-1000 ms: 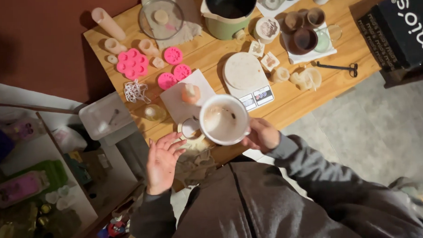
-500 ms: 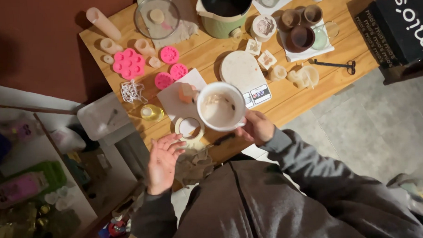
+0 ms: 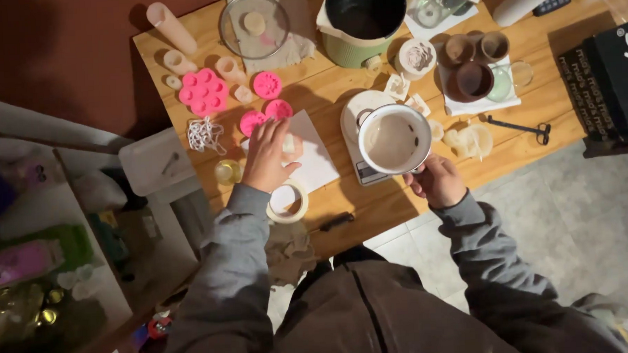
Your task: Preparing a candle wick and pouring melted wax into a mold.
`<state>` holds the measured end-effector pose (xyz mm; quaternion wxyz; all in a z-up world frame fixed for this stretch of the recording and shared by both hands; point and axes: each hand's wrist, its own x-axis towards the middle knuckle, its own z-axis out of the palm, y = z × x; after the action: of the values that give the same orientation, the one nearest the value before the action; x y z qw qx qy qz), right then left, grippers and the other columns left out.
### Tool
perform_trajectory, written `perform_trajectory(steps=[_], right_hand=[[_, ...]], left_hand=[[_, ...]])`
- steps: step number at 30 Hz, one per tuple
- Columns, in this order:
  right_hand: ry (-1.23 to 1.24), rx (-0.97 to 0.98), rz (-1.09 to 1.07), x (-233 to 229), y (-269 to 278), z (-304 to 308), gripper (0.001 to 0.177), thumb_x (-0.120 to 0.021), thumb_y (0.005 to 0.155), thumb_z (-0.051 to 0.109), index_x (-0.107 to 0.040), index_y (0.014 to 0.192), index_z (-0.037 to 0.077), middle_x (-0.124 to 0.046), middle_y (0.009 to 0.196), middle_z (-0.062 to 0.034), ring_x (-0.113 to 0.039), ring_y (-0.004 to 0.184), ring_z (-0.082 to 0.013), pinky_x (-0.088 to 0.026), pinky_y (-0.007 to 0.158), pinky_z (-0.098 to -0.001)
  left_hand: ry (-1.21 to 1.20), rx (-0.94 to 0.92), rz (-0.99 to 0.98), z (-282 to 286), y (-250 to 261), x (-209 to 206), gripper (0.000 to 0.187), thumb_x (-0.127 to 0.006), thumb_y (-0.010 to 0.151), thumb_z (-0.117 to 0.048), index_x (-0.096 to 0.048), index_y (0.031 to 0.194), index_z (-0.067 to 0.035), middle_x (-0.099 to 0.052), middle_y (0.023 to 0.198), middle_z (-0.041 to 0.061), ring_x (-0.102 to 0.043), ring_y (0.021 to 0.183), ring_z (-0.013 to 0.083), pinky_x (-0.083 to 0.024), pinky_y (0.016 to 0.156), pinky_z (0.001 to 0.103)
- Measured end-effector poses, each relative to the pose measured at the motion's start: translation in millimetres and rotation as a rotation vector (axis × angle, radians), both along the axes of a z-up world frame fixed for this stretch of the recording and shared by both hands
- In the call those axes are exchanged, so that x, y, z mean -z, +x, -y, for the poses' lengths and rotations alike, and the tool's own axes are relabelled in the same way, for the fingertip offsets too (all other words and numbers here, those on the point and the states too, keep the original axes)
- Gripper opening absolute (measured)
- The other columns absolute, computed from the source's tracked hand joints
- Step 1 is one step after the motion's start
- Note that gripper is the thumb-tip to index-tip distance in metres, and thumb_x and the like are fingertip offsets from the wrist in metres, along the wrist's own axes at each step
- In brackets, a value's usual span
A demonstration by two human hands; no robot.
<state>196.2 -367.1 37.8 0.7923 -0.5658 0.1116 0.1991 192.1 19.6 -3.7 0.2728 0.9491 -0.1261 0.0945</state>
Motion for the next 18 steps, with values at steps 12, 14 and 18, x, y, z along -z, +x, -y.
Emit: perform_trajectory(steps=[12,14,18], right_hand=[[0.022,-0.050,-0.070,30,22,-34,0.038,-0.044,0.110,0.032,-0.047,0.082,0.007,-0.057,0.057,-0.0284,-0.048,0.034,-0.0223,-0.030,0.026,-0.0246],[0.049,-0.057,-0.058,24,29,-46,0.037,-0.044,0.110,0.029,-0.047,0.081,0.006,-0.057,0.057,-0.0287,-0.048,0.034,-0.0228,-0.030,0.027,-0.0248],[0.094,-0.090,-0.005,35,43,-68,0.038,-0.042,0.111,0.029,-0.048,0.081,0.006,-0.060,0.059,-0.0287,-0.050,0.037,-0.0227,-0.032,0.029,-0.0237]], left_hand=[[0.076,-0.123,0.514,3,-25,43,0.005,-0.079,0.092,-0.017,-0.076,0.093,-0.020,-0.071,0.105,-0.005,-0.069,0.094,0.0178,-0.054,0.083,0.033],[0.070,-0.134,0.571,10,-28,22,0.003,-0.078,0.093,-0.015,-0.077,0.092,-0.017,-0.072,0.104,-0.001,-0.070,0.093,0.0200,-0.055,0.082,0.033],[0.080,-0.180,0.667,9,-32,37,0.005,-0.076,0.096,-0.014,-0.080,0.093,-0.015,-0.072,0.103,0.006,-0.072,0.089,0.0249,-0.057,0.076,0.036]])
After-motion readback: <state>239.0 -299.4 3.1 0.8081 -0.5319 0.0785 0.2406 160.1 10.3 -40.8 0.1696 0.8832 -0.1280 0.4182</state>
